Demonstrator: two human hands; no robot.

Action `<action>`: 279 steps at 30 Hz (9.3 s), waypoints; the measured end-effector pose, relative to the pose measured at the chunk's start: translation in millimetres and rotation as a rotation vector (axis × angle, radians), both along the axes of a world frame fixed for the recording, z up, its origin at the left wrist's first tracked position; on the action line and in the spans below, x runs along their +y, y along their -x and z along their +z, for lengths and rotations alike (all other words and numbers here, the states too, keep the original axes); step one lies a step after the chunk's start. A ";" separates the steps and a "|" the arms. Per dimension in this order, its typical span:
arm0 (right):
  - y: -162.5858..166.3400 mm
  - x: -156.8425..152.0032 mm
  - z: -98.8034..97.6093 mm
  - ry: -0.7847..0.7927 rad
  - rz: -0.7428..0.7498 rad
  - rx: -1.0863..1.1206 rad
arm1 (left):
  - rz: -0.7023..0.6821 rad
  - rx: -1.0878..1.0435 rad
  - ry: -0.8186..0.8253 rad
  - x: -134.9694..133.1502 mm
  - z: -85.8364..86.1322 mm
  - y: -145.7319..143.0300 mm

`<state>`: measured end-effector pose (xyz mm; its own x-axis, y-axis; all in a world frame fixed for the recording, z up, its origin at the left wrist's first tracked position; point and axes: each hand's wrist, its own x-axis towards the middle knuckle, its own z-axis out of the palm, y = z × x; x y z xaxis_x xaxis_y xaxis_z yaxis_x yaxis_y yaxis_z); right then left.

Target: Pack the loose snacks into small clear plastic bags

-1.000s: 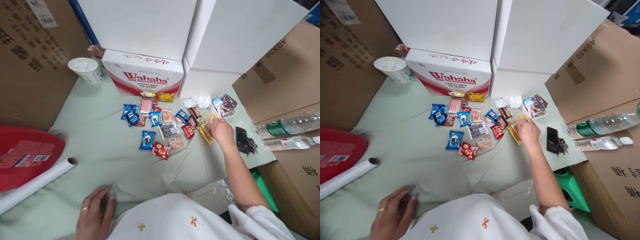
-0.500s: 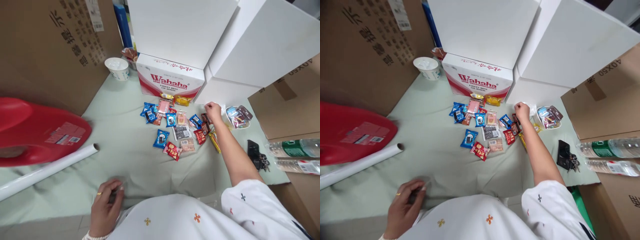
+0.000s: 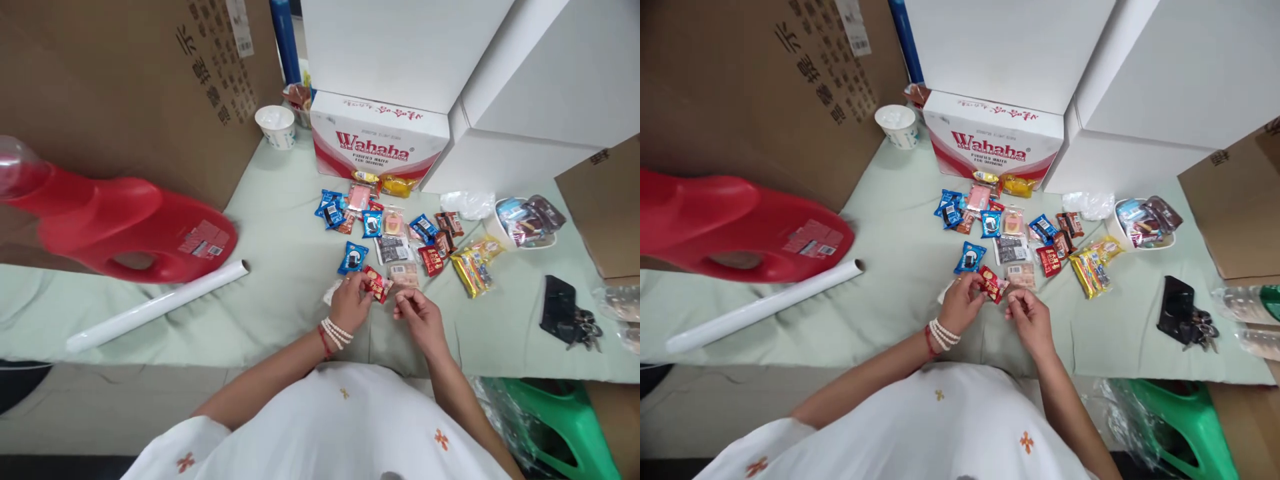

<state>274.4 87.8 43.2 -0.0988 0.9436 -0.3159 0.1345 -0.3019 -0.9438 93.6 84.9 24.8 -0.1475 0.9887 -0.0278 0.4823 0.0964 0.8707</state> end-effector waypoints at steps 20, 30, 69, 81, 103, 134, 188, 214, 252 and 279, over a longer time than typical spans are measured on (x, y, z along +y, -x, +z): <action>11.2 -4.2 -7.2 0.223 0.129 0.261 | 0.067 -0.113 0.041 -57.6 8.8 52.4; 48.8 -9.7 -5.0 0.191 0.229 0.419 | -0.025 -0.247 -0.035 -59.6 20.1 47.7; 57.0 -4.5 9.4 -0.002 0.240 0.163 | 0.304 -0.874 0.203 -54.9 3.5 46.7; 39.9 -18.1 0.0 -0.285 0.355 -0.029 | 0.246 -0.633 0.145 -46.7 14.9 51.1; -21.5 -15.3 26.5 -0.243 -0.400 0.017 | 0.238 -0.684 0.133 -56.1 16.4 61.5; 17.8 -40.4 -13.7 0.205 0.068 0.149 | 0.206 -0.517 0.179 -10.2 -6.6 30.5; 41.8 -1.9 4.9 -0.175 0.380 -0.088 | 0.034 0.055 0.098 -34.4 6.1 76.9; 29.6 9.5 6.4 -0.388 0.452 -0.231 | 0.175 -0.451 0.127 -62.0 2.3 86.7; -9.6 24.1 -3.6 -0.277 0.274 -0.725 | 0.449 0.550 -0.197 -77.5 -14.9 118.2; 112.2 185.8 13.3 -0.229 0.353 -1.334 | -0.264 0.676 0.013 -111.2 -22.5 129.1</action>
